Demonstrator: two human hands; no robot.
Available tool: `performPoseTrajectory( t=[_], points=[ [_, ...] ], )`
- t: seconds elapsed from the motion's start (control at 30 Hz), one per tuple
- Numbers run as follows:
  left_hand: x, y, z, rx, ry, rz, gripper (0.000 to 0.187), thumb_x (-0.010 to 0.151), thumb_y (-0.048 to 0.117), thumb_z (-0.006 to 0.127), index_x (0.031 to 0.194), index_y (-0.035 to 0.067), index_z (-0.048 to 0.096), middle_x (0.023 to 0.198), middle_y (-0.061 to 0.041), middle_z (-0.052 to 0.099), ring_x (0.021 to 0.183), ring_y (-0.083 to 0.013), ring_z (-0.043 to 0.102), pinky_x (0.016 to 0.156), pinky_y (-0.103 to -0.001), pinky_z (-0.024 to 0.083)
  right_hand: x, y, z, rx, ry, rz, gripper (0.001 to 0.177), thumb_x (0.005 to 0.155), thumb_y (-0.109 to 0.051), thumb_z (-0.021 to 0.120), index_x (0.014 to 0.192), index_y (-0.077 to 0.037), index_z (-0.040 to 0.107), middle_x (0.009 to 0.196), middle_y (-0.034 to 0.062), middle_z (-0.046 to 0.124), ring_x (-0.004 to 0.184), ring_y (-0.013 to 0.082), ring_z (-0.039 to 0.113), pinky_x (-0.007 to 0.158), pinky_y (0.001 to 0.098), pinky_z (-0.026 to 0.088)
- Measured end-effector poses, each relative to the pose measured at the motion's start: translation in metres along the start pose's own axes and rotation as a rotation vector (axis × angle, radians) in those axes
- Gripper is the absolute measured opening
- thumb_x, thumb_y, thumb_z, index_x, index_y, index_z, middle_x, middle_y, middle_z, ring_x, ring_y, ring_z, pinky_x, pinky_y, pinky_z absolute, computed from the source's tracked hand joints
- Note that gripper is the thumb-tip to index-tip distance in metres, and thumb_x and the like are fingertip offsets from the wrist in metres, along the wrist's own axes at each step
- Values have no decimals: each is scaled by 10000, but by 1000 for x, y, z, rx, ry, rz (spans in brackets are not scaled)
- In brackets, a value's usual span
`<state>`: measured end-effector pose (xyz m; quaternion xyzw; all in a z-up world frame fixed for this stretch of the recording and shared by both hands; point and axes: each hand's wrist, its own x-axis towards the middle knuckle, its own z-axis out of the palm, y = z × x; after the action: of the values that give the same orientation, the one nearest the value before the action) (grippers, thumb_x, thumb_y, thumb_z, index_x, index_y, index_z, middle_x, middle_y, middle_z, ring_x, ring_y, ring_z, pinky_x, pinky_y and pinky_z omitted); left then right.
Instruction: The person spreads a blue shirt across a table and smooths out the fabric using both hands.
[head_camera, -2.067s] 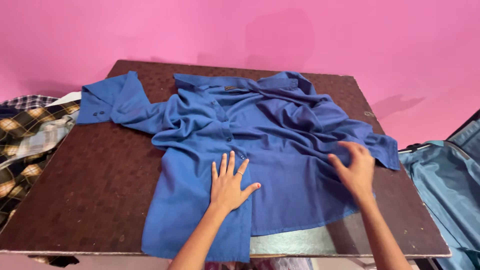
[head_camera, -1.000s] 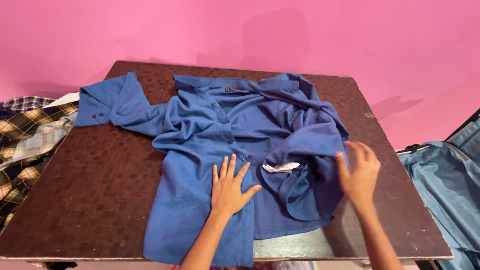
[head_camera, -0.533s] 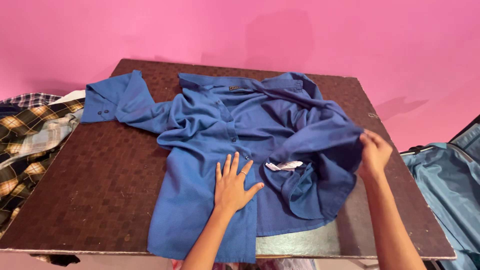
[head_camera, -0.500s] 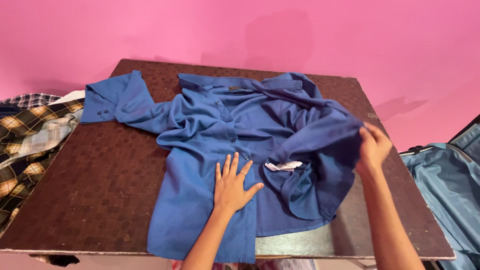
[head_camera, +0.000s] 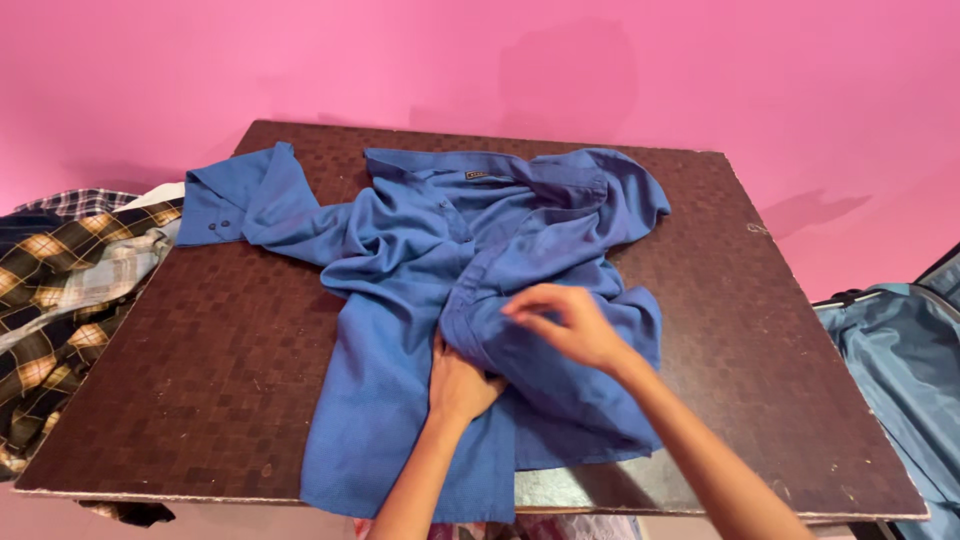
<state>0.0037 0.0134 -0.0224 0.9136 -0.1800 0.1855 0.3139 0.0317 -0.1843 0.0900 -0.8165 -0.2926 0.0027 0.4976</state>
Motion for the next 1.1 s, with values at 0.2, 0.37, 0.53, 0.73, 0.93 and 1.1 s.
performPoseTrajectory(
  t=[0.2, 0.37, 0.53, 0.73, 0.93, 1.1],
  points=[
    [1, -7, 5, -175, 207, -135, 660, 708, 169, 808, 1299, -31, 592, 1368, -303, 565, 1337, -459, 436, 1141, -475, 322, -73, 44, -65, -522, 560, -39, 245, 900, -170, 770, 1120, -65, 744, 1096, 129, 748, 1054, 247, 699, 924, 369, 532],
    [-1, -23, 15, -324, 215, -308, 492, 772, 113, 731, 1221, -55, 618, 1235, -291, 648, 1138, -466, 613, 952, -470, 498, -113, 76, -78, -269, 599, 521, 539, 863, -236, 788, 1350, -103, 598, 1020, 74, 719, 904, 193, 695, 774, 335, 539],
    [0, -66, 49, -262, 187, -470, 313, 953, 245, 629, 1061, -41, 694, 1010, -288, 739, 988, -439, 715, 853, -490, 532, -113, 92, -72, 173, 607, 389, 451, 917, -152, 762, 1350, -86, 654, 914, 12, 683, 833, 89, 626, 745, 247, 497],
    [47, -102, 43, -1350, -19, -1004, 697, 1012, 624, 219, 1179, 108, 656, 1075, -166, 777, 895, -302, 767, 820, -376, 592, -81, 11, -61, 494, 551, 303, 459, 925, -117, 689, 1372, -106, 585, 989, -44, 672, 894, 49, 630, 748, 230, 501],
    [86, -145, 0, -1355, 453, -1053, 402, 1004, 329, 562, 1262, 40, 667, 1093, -120, 736, 967, -279, 719, 831, -439, 574, -89, -7, -53, 328, 101, 231, 390, 962, -177, 668, 1340, -104, 609, 1059, 6, 680, 935, 72, 660, 836, 257, 546],
    [66, -71, -37, -486, 729, -588, 558, 944, 344, 648, 1425, 81, 545, 1349, -262, 545, 1217, -405, 552, 1025, -464, 430, -113, 24, -32, -25, 85, 441, 491, 773, -307, 836, 1156, -82, 626, 1022, 11, 697, 848, 107, 723, 751, 284, 591]
  ],
)
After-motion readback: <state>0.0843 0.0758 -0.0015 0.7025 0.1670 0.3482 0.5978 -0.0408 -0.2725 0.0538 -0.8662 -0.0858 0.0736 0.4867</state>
